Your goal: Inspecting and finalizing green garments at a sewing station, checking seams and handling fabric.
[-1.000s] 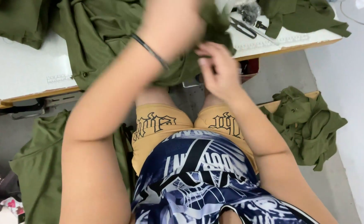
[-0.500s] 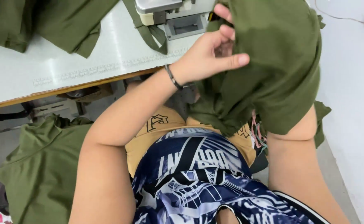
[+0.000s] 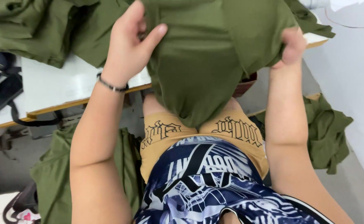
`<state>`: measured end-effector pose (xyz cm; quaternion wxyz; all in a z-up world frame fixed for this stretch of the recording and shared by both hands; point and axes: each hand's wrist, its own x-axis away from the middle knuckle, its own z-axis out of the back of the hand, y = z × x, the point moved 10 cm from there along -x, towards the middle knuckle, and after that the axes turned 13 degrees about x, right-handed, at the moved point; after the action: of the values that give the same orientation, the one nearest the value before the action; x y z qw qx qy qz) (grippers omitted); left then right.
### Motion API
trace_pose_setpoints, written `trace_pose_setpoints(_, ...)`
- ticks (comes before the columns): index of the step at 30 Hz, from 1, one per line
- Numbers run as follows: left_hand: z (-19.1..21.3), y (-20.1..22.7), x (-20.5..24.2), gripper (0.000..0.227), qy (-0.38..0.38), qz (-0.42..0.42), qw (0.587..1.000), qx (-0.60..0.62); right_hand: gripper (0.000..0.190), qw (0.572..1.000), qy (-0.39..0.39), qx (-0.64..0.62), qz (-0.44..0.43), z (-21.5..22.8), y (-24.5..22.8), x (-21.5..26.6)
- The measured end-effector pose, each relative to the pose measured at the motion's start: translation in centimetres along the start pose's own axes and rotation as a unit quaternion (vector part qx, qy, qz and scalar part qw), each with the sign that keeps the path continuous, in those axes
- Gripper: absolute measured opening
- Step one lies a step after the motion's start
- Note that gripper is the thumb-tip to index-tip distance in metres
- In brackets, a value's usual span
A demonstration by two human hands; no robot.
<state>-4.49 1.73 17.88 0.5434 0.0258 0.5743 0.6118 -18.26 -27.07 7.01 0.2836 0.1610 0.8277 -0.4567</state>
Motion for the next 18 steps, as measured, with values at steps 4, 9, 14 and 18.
trace_pose_setpoints(4,2.4,6.7,5.6,0.033,0.079,0.063,0.985,-0.137,0.085,0.893,0.346,0.289,-0.017,-1.0,-4.3,0.9)
trace_pose_setpoints(9,4.6,8.4,8.7,0.023,0.120,-0.055,0.981,-0.144,0.089,0.859,0.450,0.232,0.080,0.5,-2.6,-0.9)
trace_pose_setpoints(14,4.8,-7.8,-1.8,0.018,0.057,0.068,0.680,-0.728,0.013,0.713,0.128,0.681,0.109,-3.4,6.4,-13.6)
trace_pose_setpoints(18,-7.6,-15.5,-1.6,0.031,-0.169,-0.121,0.974,-0.093,0.025,0.724,-0.004,0.687,0.065,-5.7,13.0,-16.0)
